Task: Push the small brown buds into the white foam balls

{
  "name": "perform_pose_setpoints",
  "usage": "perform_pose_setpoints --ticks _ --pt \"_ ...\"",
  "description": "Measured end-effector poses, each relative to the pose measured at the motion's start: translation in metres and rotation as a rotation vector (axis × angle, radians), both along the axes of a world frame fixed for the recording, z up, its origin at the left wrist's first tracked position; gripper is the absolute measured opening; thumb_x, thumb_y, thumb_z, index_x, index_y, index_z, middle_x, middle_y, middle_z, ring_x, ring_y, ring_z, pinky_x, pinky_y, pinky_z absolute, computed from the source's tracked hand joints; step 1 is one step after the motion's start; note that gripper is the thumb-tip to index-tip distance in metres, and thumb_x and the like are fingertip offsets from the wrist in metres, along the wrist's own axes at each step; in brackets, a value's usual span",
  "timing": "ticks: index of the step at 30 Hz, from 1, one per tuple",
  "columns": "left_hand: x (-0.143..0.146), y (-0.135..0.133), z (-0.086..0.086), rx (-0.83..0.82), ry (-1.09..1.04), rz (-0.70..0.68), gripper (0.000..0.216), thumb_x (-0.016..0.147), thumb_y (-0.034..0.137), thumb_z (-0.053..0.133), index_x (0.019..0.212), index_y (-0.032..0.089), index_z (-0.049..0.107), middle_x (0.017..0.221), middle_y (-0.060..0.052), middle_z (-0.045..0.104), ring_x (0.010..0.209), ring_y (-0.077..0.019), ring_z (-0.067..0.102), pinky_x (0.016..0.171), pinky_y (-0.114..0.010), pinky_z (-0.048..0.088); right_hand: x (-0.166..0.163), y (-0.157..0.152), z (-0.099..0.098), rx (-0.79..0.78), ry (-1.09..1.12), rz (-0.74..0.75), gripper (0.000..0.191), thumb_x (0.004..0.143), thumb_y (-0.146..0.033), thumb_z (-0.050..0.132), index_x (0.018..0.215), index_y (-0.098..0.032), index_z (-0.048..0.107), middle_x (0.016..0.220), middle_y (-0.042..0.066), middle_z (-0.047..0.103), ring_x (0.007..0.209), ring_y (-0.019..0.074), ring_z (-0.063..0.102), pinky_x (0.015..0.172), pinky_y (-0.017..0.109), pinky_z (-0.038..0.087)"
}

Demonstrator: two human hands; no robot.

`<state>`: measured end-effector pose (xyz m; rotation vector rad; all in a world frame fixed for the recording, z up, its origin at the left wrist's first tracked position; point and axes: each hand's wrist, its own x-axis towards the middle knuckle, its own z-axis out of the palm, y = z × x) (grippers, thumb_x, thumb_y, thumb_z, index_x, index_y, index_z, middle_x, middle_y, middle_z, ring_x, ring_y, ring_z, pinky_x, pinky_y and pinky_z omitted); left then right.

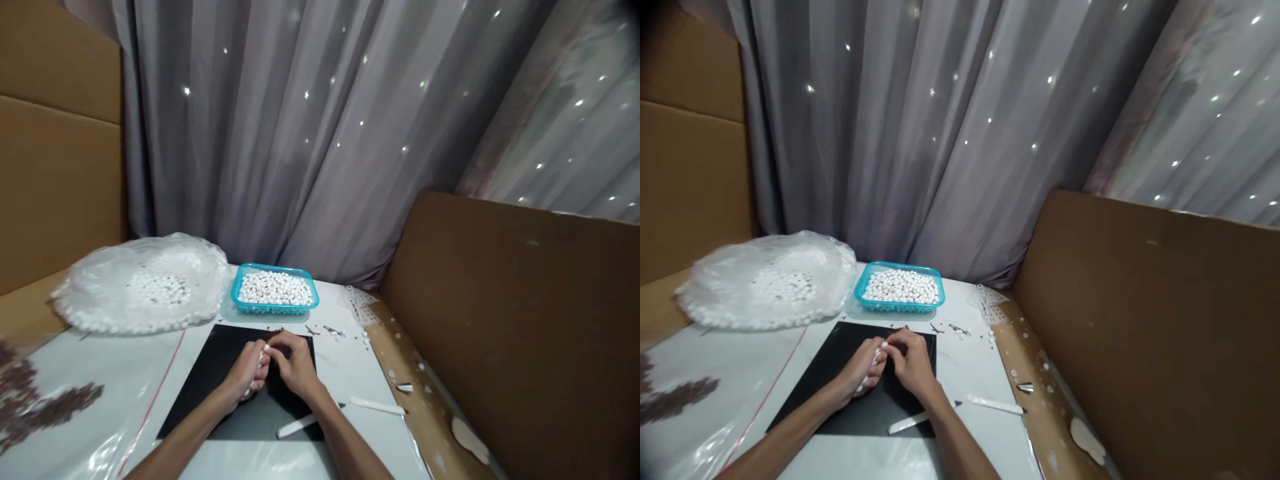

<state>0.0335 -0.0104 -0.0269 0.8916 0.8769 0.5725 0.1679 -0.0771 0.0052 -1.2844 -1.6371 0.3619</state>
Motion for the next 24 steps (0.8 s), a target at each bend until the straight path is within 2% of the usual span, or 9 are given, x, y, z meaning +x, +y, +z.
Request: perform_pose_setpoints --ticks 2,5,8,12,14,16,18,21,24 --pt "-0.001 0.0 0.001 -0.069 -0.008 -0.077 0.04 0.088 0.061 0.051 0.072 0.025 0.04 0.049 0.008 0.034 0.031 -0.0088 0.028 0.032 -0.017 0.007 0.005 0.002 0.001 -0.029 0.049 -0.007 0.011 0.097 -0.029 0.071 0.099 -0.023 0.08 0.096 0.007 0.077 0.088 0.0236 0.073 0.078 0.034 0.058" --pt "-0.007 0.005 0.005 -0.171 -0.18 -0.125 0.047 0.088 0.065 0.053 0.07 0.025 0.039 0.05 0.008 0.031 0.031 -0.0076 0.023 0.031 -0.016 0.006 0.019 0.017 0.008 -0.036 0.078 -0.085 0.019 0.098 -0.038 0.069 0.099 -0.023 0.08 0.097 0.008 0.078 0.087 0.0255 0.073 0.072 0.035 0.059" --pt "-0.019 0.012 0.011 -0.295 -0.383 -0.111 0.037 0.087 0.052 0.057 0.07 0.024 0.042 0.051 0.009 0.026 0.032 -0.007 0.019 0.03 -0.017 0.007 0.039 0.053 0.023 0.02 0.012 -0.199 0.021 0.097 -0.04 0.068 0.098 -0.022 0.08 0.098 0.009 0.079 0.088 0.0274 0.074 0.073 0.038 0.059" --pt "-0.035 0.021 0.022 -0.375 -0.52 -0.037 0.021 0.08 0.035 0.059 0.07 0.022 0.045 0.053 0.008 0.027 0.033 -0.0076 0.023 0.029 -0.018 0.011 0.058 0.11 0.05 0.144 -0.218 -0.252 0.024 0.095 -0.03 0.067 0.113 -0.019 0.078 0.11 0.012 0.078 0.1 0.0292 0.071 0.093 0.045 0.056" --pt "-0.039 0.024 0.025 -0.395 -0.538 0.008 0.018 0.078 0.03 0.06 0.071 0.022 0.045 0.053 0.008 0.028 0.034 -0.0078 0.026 0.029 -0.018 0.011 0.061 0.123 0.058 0.164 -0.29 -0.239 0.028 0.093 -0.028 0.067 0.118 -0.019 0.077 0.117 0.012 0.077 0.105 0.0293 0.07 0.1 0.047 0.053" --pt "-0.04 0.025 0.027 -0.425 -0.54 0.036 0.017 0.076 0.025 0.06 0.071 0.022 0.044 0.054 0.008 0.029 0.034 -0.0072 0.026 0.029 -0.017 0.011 0.06 0.12 0.061 0.152 -0.273 -0.194 0.027 0.097 -0.03 0.063 0.119 -0.021 0.076 0.118 0.011 0.077 0.102 0.0268 0.07 0.094 0.042 0.055" --pt "-0.039 0.027 0.026 -0.449 -0.533 0.047 0.016 0.075 0.022 0.06 0.073 0.021 0.044 0.054 0.009 0.028 0.034 -0.0065 0.027 0.029 -0.016 0.012 0.055 0.102 0.057 0.112 -0.247 -0.117 0.026 0.101 -0.034 0.061 0.117 -0.022 0.077 0.115 0.01 0.077 0.096 0.0244 0.07 0.087 0.038 0.055" --pt "-0.038 0.027 0.026 -0.459 -0.539 0.056 0.013 0.077 0.02 0.061 0.079 0.02 0.048 0.054 0.009 0.03 0.035 -0.0063 0.029 0.03 -0.015 0.011 0.048 0.063 0.042 -0.01 -0.251 -0.009 0.024 0.101 -0.039 0.064 0.105 -0.022 0.08 0.102 0.008 0.079 0.087 0.0229 0.07 0.08 0.035 0.054" --pt "-0.037 0.025 0.029 -0.429 -0.535 0.059 0.012 0.08 0.022 0.062 0.083 0.019 0.051 0.055 0.01 0.032 0.035 -0.0067 0.032 0.03 -0.015 0.01 0.043 0.031 0.022 -0.133 -0.242 0.036 0.023 0.097 -0.042 0.071 0.097 -0.022 0.082 0.094 0.008 0.079 0.083 0.0234 0.069 0.076 0.035 0.054"
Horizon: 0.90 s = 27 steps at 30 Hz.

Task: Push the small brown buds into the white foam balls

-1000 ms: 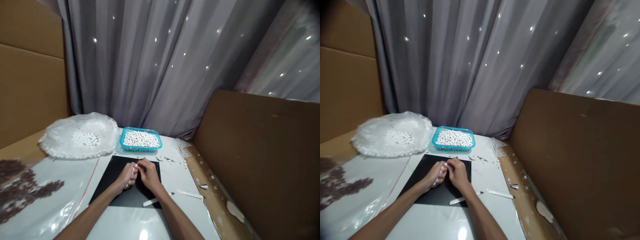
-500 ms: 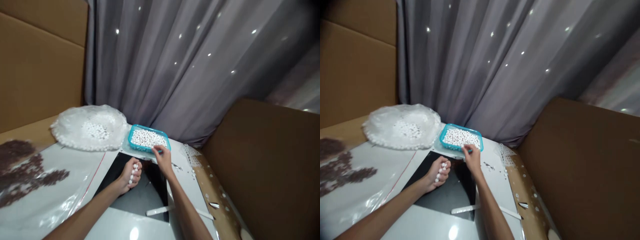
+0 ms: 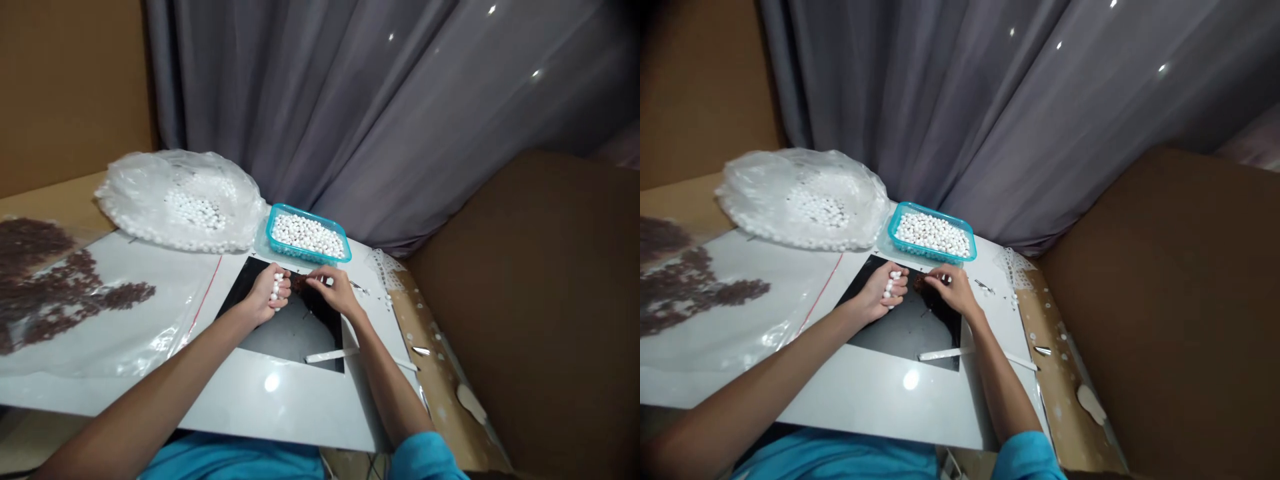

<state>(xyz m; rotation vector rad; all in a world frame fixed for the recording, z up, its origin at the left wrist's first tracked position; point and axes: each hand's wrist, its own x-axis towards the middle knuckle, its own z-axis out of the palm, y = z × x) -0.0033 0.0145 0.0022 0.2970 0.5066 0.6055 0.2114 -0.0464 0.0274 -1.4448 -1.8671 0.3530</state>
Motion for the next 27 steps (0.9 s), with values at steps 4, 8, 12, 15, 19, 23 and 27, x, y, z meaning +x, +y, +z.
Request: perform_pose_setpoints --ticks 4,8,12,15,19,23,27 --pt "0.002 -0.009 0.009 0.116 0.096 0.055 0.016 0.083 0.028 0.065 0.085 0.02 0.052 0.056 0.01 0.034 0.036 -0.0064 0.033 0.031 -0.015 0.011 -0.003 -0.017 -0.021 -0.052 0.002 -0.005 0.02 0.093 -0.041 0.077 0.1 -0.023 0.082 0.094 0.008 0.077 0.082 0.0232 0.068 0.076 0.035 0.054" --pt "0.004 -0.016 0.015 0.183 0.117 0.059 0.016 0.084 0.03 0.065 0.089 0.02 0.054 0.058 0.009 0.038 0.037 -0.0063 0.034 0.031 -0.015 0.011 -0.007 -0.017 -0.032 -0.054 0.014 0.006 0.02 0.096 -0.035 0.073 0.11 -0.024 0.08 0.098 0.008 0.076 0.084 0.023 0.067 0.078 0.035 0.054" --pt "0.004 -0.018 0.019 0.185 0.063 0.009 0.015 0.085 0.03 0.063 0.089 0.019 0.054 0.057 0.01 0.036 0.035 -0.0062 0.031 0.029 -0.015 0.011 -0.007 -0.016 -0.036 -0.068 0.008 0.03 0.017 0.098 -0.03 0.069 0.109 -0.023 0.08 0.1 0.008 0.074 0.086 0.0232 0.066 0.081 0.035 0.053" --pt "0.004 -0.018 0.02 0.208 0.079 0.014 0.015 0.085 0.028 0.066 0.092 0.019 0.055 0.058 0.01 0.037 0.036 -0.006 0.032 0.029 -0.014 0.012 -0.005 -0.017 -0.038 -0.059 -0.005 0.027 0.014 0.099 -0.029 0.067 0.104 -0.023 0.079 0.103 0.009 0.073 0.091 0.024 0.067 0.084 0.036 0.054" --pt "0.005 -0.019 0.021 0.222 0.135 0.042 0.014 0.089 0.024 0.068 0.097 0.018 0.058 0.059 0.009 0.039 0.037 -0.0058 0.035 0.03 -0.013 0.012 -0.005 -0.018 -0.041 -0.051 -0.006 0.025 0.016 0.101 -0.029 0.066 0.11 -0.024 0.078 0.109 0.009 0.073 0.095 0.0247 0.068 0.089 0.038 0.055" --pt "0.005 -0.021 0.021 0.219 0.129 0.028 0.02 0.092 0.03 0.071 0.099 0.016 0.06 0.06 0.009 0.039 0.037 -0.0054 0.035 0.03 -0.012 0.014 -0.008 -0.019 -0.043 -0.022 -0.016 0.043 0.014 0.101 -0.026 0.065 0.105 -0.026 0.079 0.113 0.01 0.074 0.107 0.0273 0.067 0.1 0.042 0.053" --pt "0.005 -0.02 0.017 0.233 0.131 0.033 0.019 0.092 0.027 0.068 0.104 0.014 0.063 0.06 0.009 0.038 0.037 -0.0061 0.033 0.027 -0.013 0.015 -0.01 -0.019 -0.037 -0.012 0.003 0.043 0.012 0.1 -0.023 0.065 0.098 -0.024 0.077 0.11 0.01 0.075 0.108 0.0279 0.067 0.102 0.044 0.052"
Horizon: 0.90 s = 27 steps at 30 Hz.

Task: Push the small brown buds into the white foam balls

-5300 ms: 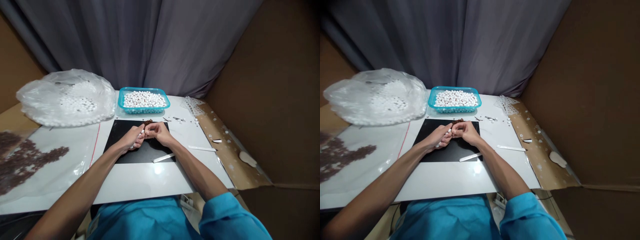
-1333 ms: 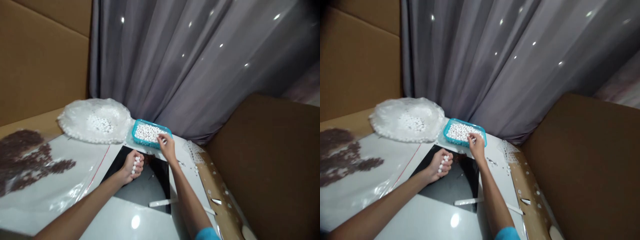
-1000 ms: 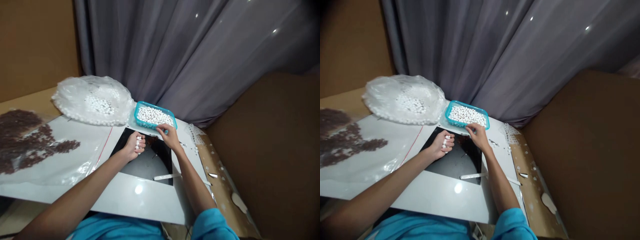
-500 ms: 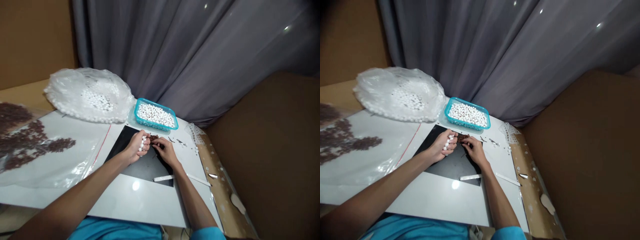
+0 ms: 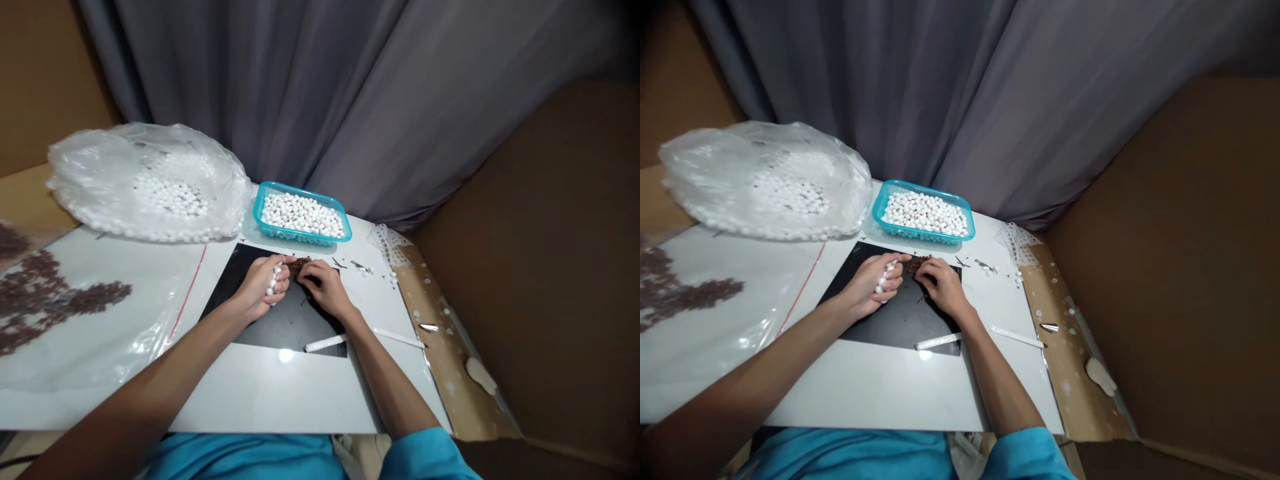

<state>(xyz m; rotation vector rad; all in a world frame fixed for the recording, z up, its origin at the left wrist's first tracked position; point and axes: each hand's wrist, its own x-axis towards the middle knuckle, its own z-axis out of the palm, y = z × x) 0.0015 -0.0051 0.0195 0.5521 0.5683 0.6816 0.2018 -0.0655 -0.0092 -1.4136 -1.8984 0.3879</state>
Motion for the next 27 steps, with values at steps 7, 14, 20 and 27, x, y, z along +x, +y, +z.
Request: perform_pose_setpoints --ticks 7,14,20,27 --pt "-0.003 0.009 -0.002 -0.171 -0.045 -0.141 0.011 0.087 0.024 0.059 0.095 0.016 0.06 0.055 0.01 0.031 0.034 -0.0066 0.025 0.025 -0.015 0.015 0.006 -0.015 0.03 -0.023 0.284 -0.091 0.015 0.101 -0.032 0.065 0.103 -0.023 0.077 0.112 0.009 0.079 0.102 0.0264 0.075 0.095 0.042 0.059" --pt "-0.003 0.009 -0.004 -0.179 -0.032 -0.24 0.007 0.092 0.023 0.06 0.094 0.016 0.059 0.056 0.011 0.029 0.034 -0.0057 0.025 0.026 -0.014 0.018 0.001 -0.024 0.032 -0.095 0.487 -0.098 0.021 0.096 -0.041 0.073 0.1 -0.021 0.078 0.102 0.01 0.079 0.093 0.0253 0.075 0.086 0.04 0.064" --pt "-0.001 0.001 -0.003 -0.049 0.08 -0.384 0.031 0.098 0.047 0.068 0.095 0.018 0.058 0.06 0.008 0.037 0.036 -0.0034 0.028 0.028 -0.011 0.016 -0.005 -0.016 0.03 -0.238 0.77 0.028 0.033 0.091 -0.051 0.078 0.101 -0.02 0.075 0.088 0.006 0.077 0.078 0.0207 0.073 0.071 0.034 0.064" --pt "0.004 -0.005 -0.004 -0.094 0.092 -0.47 0.054 0.093 0.067 0.065 0.075 0.022 0.041 0.056 0.008 0.034 0.037 -0.0035 0.021 0.03 -0.011 0.01 -0.01 -0.015 0.022 -0.274 0.974 0.016 0.037 0.084 -0.053 0.085 0.092 -0.019 0.073 0.077 0.002 0.075 0.063 0.0177 0.072 0.068 0.034 0.064"
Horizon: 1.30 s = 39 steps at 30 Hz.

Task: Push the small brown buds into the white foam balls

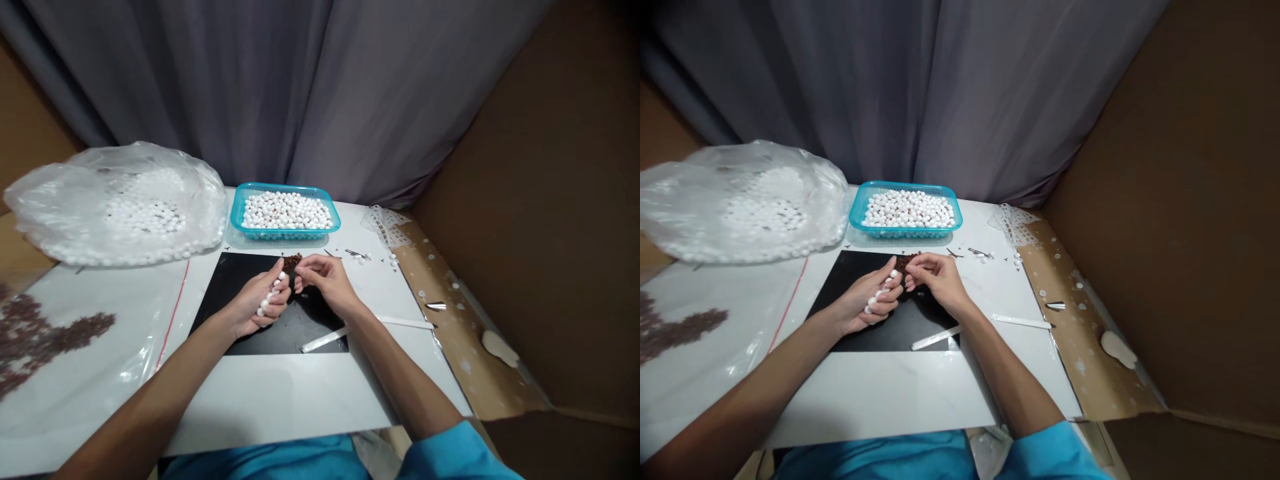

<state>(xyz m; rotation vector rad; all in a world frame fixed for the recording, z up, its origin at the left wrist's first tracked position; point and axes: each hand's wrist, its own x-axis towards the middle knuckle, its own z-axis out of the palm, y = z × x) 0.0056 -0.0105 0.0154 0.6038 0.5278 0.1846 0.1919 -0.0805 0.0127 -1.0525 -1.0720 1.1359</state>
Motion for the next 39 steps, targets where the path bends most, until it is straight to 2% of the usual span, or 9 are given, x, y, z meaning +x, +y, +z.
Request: perform_pose_setpoints --ticks 6,15,24,33,39 --pt "0.003 -0.002 -0.006 0.042 0.067 0.031 0.058 0.091 0.072 0.063 0.074 0.022 0.04 0.056 0.007 0.036 0.036 -0.0037 0.023 0.03 -0.012 0.009 -0.001 -0.001 -0.001 -0.004 -0.001 0.092 0.035 0.084 -0.049 0.086 0.095 -0.018 0.074 0.083 0.004 0.077 0.072 0.0188 0.074 0.074 0.034 0.064" --pt "0.003 -0.005 -0.003 0.09 0.109 0.052 0.062 0.09 0.076 0.06 0.071 0.022 0.037 0.054 0.007 0.037 0.034 -0.0041 0.025 0.028 -0.012 0.01 0.0 -0.001 -0.007 -0.033 0.02 0.108 0.03 0.082 -0.041 0.089 0.094 -0.017 0.074 0.082 0.004 0.077 0.075 0.0187 0.075 0.078 0.034 0.064" --pt "0.004 -0.004 -0.007 0.184 0.096 0.001 0.064 0.089 0.079 0.058 0.069 0.022 0.039 0.053 0.006 0.037 0.034 -0.005 0.026 0.027 -0.013 0.012 0.0 0.0 -0.01 -0.029 -0.001 0.106 0.028 0.082 -0.038 0.09 0.089 -0.015 0.075 0.077 0.003 0.076 0.067 0.0158 0.072 0.068 0.026 0.061" --pt "0.003 -0.003 -0.007 0.192 0.115 -0.058 0.067 0.088 0.083 0.054 0.066 0.021 0.04 0.054 0.006 0.037 0.033 -0.0045 0.027 0.027 -0.013 0.011 0.0 0.001 -0.012 0.004 -0.062 0.074 0.028 0.082 -0.039 0.089 0.089 -0.015 0.076 0.085 0.003 0.075 0.06 0.0121 0.068 0.059 0.024 0.059" --pt "0.004 -0.005 -0.005 0.165 0.153 -0.029 0.067 0.089 0.082 0.055 0.065 0.021 0.039 0.05 0.005 0.038 0.032 -0.0051 0.028 0.027 -0.013 0.011 -0.004 0.001 -0.019 0.003 -0.032 0.081 0.03 0.083 -0.042 0.088 0.089 -0.016 0.074 0.08 0.003 0.074 0.059 0.0136 0.067 0.056 0.024 0.059"
